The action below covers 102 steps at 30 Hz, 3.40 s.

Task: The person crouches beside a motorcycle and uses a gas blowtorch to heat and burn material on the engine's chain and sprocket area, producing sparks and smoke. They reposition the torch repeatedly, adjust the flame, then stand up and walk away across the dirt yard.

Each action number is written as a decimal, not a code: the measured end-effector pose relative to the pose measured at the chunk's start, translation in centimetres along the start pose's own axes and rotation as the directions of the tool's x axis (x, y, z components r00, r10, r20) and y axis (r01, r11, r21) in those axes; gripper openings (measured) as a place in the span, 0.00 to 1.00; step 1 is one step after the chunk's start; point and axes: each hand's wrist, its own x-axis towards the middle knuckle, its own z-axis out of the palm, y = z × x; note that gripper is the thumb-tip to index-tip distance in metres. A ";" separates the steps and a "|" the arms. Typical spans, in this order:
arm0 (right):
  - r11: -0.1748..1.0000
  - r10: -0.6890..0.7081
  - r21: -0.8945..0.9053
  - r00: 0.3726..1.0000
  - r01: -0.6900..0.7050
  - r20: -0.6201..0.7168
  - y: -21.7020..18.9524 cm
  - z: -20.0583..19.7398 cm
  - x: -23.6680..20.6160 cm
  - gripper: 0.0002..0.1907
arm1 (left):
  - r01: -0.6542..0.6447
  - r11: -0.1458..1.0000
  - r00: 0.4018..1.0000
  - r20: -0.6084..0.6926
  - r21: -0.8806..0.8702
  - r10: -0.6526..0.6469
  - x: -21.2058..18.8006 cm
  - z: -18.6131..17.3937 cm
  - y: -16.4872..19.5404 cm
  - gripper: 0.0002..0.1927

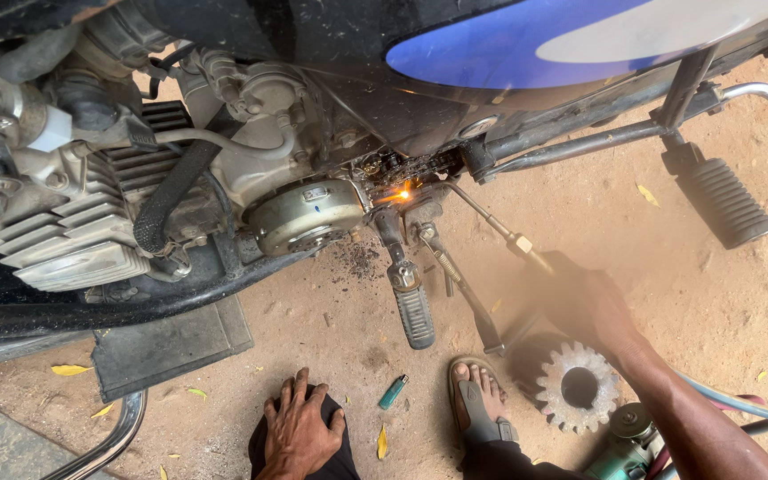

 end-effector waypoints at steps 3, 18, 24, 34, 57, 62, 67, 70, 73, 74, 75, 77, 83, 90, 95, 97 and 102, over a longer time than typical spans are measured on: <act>0.999 0.036 -0.011 0.999 -0.035 0.035 0.0 -0.1 0.1 0.22 | 0.004 1.000 1.000 0.016 -0.003 -0.004 0.2 0.0 0.0 0.35; 1.000 0.007 -0.030 1.000 -0.006 0.029 -0.6 -0.7 -0.1 0.22 | -0.003 1.000 1.000 0.004 0.010 0.003 0.6 0.6 -0.3 0.35; 0.999 0.047 0.007 0.998 -0.047 0.052 -0.8 -0.8 -0.3 0.22 | 0.001 1.000 1.000 0.011 0.004 -0.001 0.9 1.0 -0.6 0.35; 0.998 0.052 0.031 0.994 -0.055 0.091 -1.0 -0.8 -0.3 0.21 | -0.005 1.000 1.000 -0.002 0.011 0.005 1.5 1.9 -1.0 0.35; 0.997 -0.050 0.052 0.998 0.048 0.027 -0.2 -0.4 -0.1 0.20 | -0.006 1.000 1.000 -0.001 0.018 0.006 1.6 2.0 -1.1 0.35; 0.996 0.044 0.071 0.996 -0.049 0.078 -0.3 -0.5 -0.1 0.19 | -0.007 1.000 1.000 -0.002 0.012 0.007 1.6 2.1 -1.0 0.35; 0.998 0.048 0.047 0.995 -0.052 0.089 -0.6 -0.6 0.0 0.19 | -0.009 1.000 1.000 -0.002 0.011 0.009 1.7 2.1 -1.1 0.35; 0.999 0.046 0.023 0.995 -0.048 0.084 -0.7 -0.5 0.1 0.18 | -0.014 1.000 1.000 -0.015 0.015 0.014 1.7 2.0 -1.1 0.35; 0.999 0.028 0.021 0.997 -0.030 0.075 -0.5 -0.5 0.1 0.18 | -0.008 1.000 1.000 -0.006 0.011 0.008 1.7 2.1 -1.1 0.35; 1.000 0.017 0.023 0.997 -0.018 0.070 -0.3 -0.5 0.1 0.19 | -0.004 1.000 1.000 0.000 0.008 0.004 1.7 2.1 -1.1 0.35; 1.000 0.001 0.019 0.998 -0.002 0.062 -0.2 -0.5 0.1 0.18 | -0.005 1.000 1.000 -0.001 0.007 0.005 1.7 2.0 -1.1 0.35; 0.999 -0.030 0.012 0.998 0.030 0.048 -0.1 -0.4 0.1 0.18 | -0.007 1.000 1.000 -0.002 0.007 0.007 1.7 2.0 -1.1 0.35; 1.000 0.019 0.022 0.997 -0.021 0.073 -0.1 -0.5 0.2 0.18 | -0.007 1.000 1.000 0.000 0.007 0.007 1.6 2.0 -1.0 0.35; 0.998 0.049 0.027 0.994 -0.052 0.096 -0.4 -0.6 0.1 0.18 | -0.008 1.000 1.000 -0.003 0.014 0.008 1.6 2.1 -1.0 0.35; 0.997 0.057 0.049 0.994 -0.062 0.098 -0.5 -0.6 0.2 0.18 | 0.000 1.000 1.000 0.011 0.013 0.000 1.7 2.0 -1.0 0.35; 0.995 0.096 0.029 0.988 -0.100 0.124 -0.6 -0.7 0.2 0.18 | -0.002 1.000 1.000 0.007 0.015 0.002 1.8 2.1 -1.0 0.35; 0.997 -0.009 0.081 0.998 0.004 0.059 -0.5 -0.9 -0.1 0.17 | -0.002 1.000 1.000 0.001 0.017 0.002 2.0 2.5 -1.1 0.35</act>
